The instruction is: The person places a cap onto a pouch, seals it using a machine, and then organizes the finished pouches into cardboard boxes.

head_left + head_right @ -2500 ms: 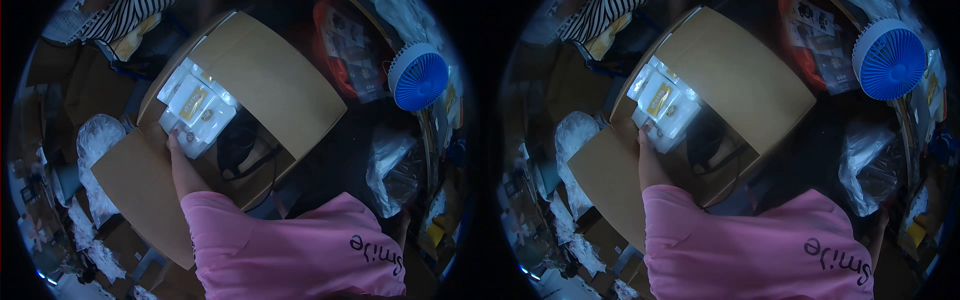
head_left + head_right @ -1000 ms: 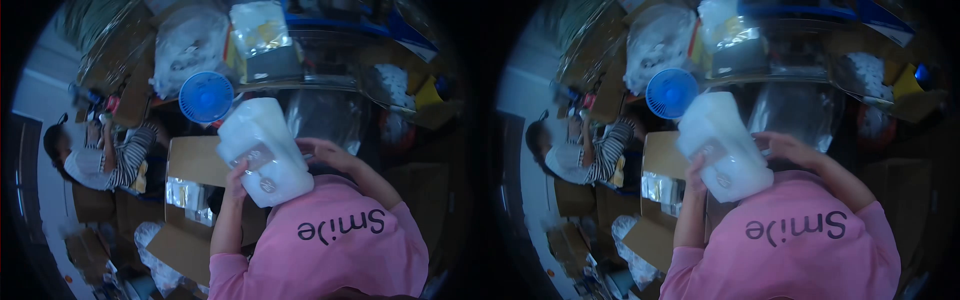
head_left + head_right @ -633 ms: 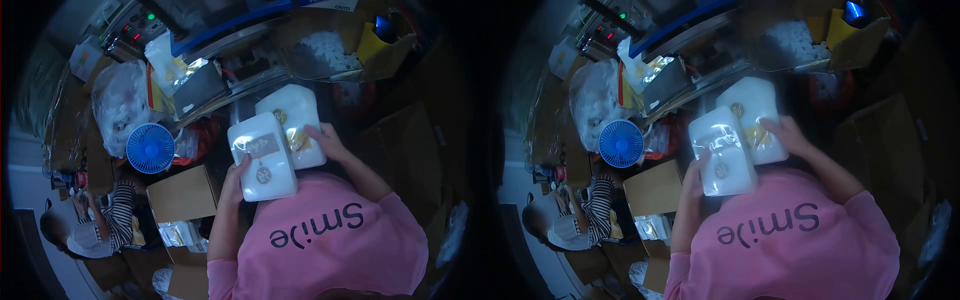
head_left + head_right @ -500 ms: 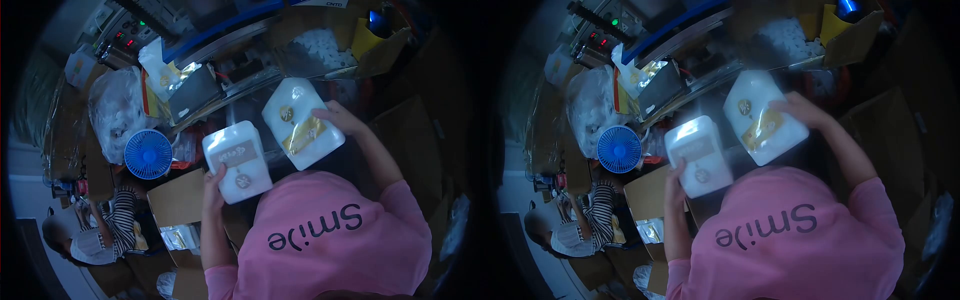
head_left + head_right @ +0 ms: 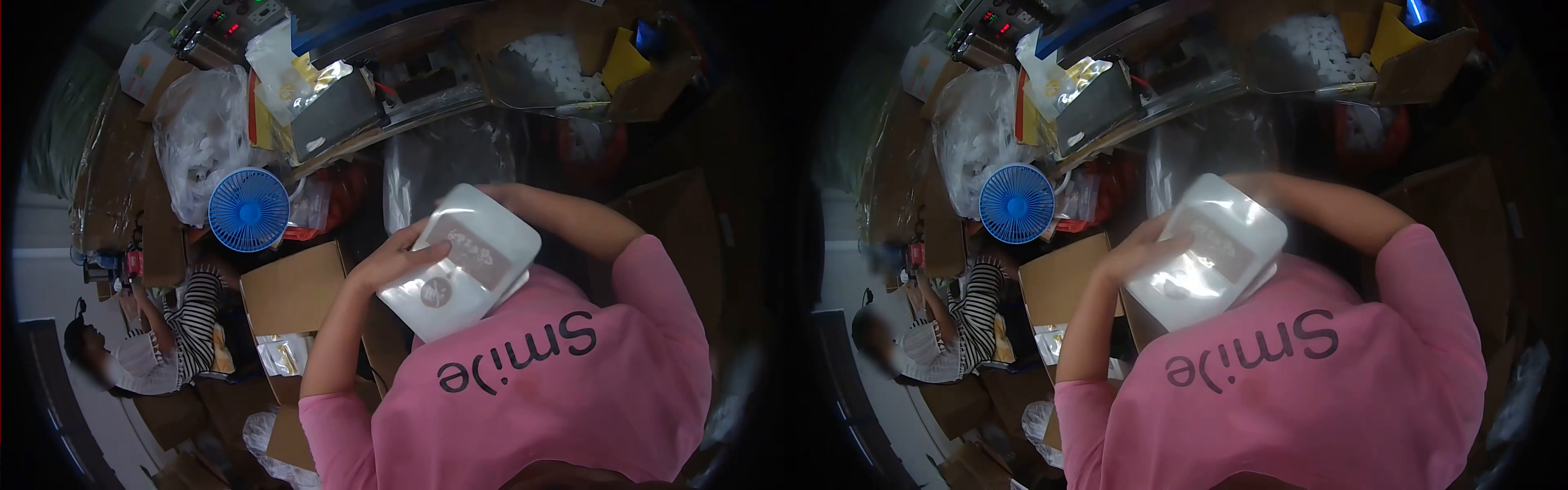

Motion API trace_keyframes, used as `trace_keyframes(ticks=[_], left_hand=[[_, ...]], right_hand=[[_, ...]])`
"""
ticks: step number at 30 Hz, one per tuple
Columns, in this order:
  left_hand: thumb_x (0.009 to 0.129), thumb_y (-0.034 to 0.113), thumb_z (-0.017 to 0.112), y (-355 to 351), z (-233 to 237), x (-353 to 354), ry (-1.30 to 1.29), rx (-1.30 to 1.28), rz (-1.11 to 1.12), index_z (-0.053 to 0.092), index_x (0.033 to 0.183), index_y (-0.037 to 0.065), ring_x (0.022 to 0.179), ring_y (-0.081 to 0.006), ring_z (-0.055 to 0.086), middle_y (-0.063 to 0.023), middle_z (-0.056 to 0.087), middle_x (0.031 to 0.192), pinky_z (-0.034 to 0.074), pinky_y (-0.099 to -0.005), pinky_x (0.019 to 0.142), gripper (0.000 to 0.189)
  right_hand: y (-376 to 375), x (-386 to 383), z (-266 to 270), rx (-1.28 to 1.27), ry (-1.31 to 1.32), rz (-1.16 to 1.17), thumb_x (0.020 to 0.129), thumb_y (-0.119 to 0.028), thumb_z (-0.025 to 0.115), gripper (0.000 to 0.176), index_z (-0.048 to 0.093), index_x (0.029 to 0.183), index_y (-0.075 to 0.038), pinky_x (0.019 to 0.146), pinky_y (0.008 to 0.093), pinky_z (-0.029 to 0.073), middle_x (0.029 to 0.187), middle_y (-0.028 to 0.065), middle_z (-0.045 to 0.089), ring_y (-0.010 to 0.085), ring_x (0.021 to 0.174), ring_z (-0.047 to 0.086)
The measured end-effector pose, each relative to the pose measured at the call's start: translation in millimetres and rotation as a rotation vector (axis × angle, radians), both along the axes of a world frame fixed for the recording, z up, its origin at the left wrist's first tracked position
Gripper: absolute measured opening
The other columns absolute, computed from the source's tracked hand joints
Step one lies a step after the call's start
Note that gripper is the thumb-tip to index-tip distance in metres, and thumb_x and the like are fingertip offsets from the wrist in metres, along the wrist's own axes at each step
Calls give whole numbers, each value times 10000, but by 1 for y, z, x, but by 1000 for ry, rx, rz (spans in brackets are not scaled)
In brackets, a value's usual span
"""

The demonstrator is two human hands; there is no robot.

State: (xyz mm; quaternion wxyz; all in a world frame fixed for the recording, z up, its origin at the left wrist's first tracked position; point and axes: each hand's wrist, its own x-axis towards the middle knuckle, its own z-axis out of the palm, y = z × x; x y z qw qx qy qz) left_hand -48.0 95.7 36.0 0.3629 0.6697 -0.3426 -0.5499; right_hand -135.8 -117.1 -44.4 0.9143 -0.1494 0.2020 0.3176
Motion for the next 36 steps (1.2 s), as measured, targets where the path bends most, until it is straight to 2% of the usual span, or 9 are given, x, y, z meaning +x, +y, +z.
trace_keyframes(ticks=[3,6,9,12,23,25,28,31,36], left_hand=[[876,299,637,27,-30,6,444,-72,403,464,1307,42,1004,-155,592,-63,605,1124,476,-277,857,531],[883,263,627,51,-73,6,551,-212,675,470,1282,26,1009,-162,591,-71,597,1132,477,-297,874,491],[908,251,584,56,-82,8,705,-324,750,464,1278,30,1013,-188,597,-82,589,1142,486,-328,883,447],[931,240,528,42,-71,-9,892,-438,820,449,1289,30,1040,-224,595,-104,574,1177,493,-357,893,423],[927,265,541,13,-83,-28,1085,-411,560,480,1250,-22,1004,-235,618,-138,599,1139,519,-356,854,437],[922,285,560,2,-74,-31,1066,-273,538,493,1238,-26,996,-226,622,-134,607,1127,524,-348,842,449],[900,339,599,-3,-70,-31,940,-337,505,515,1220,-13,1008,-197,613,-116,612,1121,517,-326,842,483],[882,351,625,-6,-79,-30,797,-437,504,523,1219,-5,992,-185,616,-110,619,1104,511,-307,837,500],[871,336,641,-8,-72,-19,873,-346,319,476,1269,7,1062,-184,580,-108,586,1171,471,-316,907,542]], right_hand=[[-6,-19,-1,50,35,-75,897,-520,499,633,442,1325,-57,909,398,501,1250,158,533,245,1081,584],[0,-28,-2,-373,-472,-154,910,-600,374,708,209,1461,-185,971,491,411,1472,116,228,301,1267,399],[20,-9,24,-774,-663,-296,923,-561,378,668,265,1447,-163,1024,457,347,1444,124,292,282,1258,409],[23,21,26,-778,-737,-280,935,-519,366,630,341,1408,-104,1047,423,323,1414,142,357,281,1260,410],[21,14,0,-429,-753,-412,957,-512,297,556,539,1079,-26,1023,390,349,1270,209,498,287,1171,482],[17,10,3,-588,-878,-372,896,-642,310,720,473,1220,-19,1079,489,268,1351,230,418,350,1297,347],[25,-3,34,-708,-738,-576,800,-708,462,937,260,1418,-33,1083,468,278,1404,201,364,337,1321,327],[6,-23,26,-568,-738,-356,669,-722,628,1184,56,1481,-79,1070,410,309,1436,154,321,297,1293,376],[16,-32,46,-561,-744,-303,573,-570,788,1269,49,1479,-76,1063,406,333,1412,154,359,292,1280,405]])
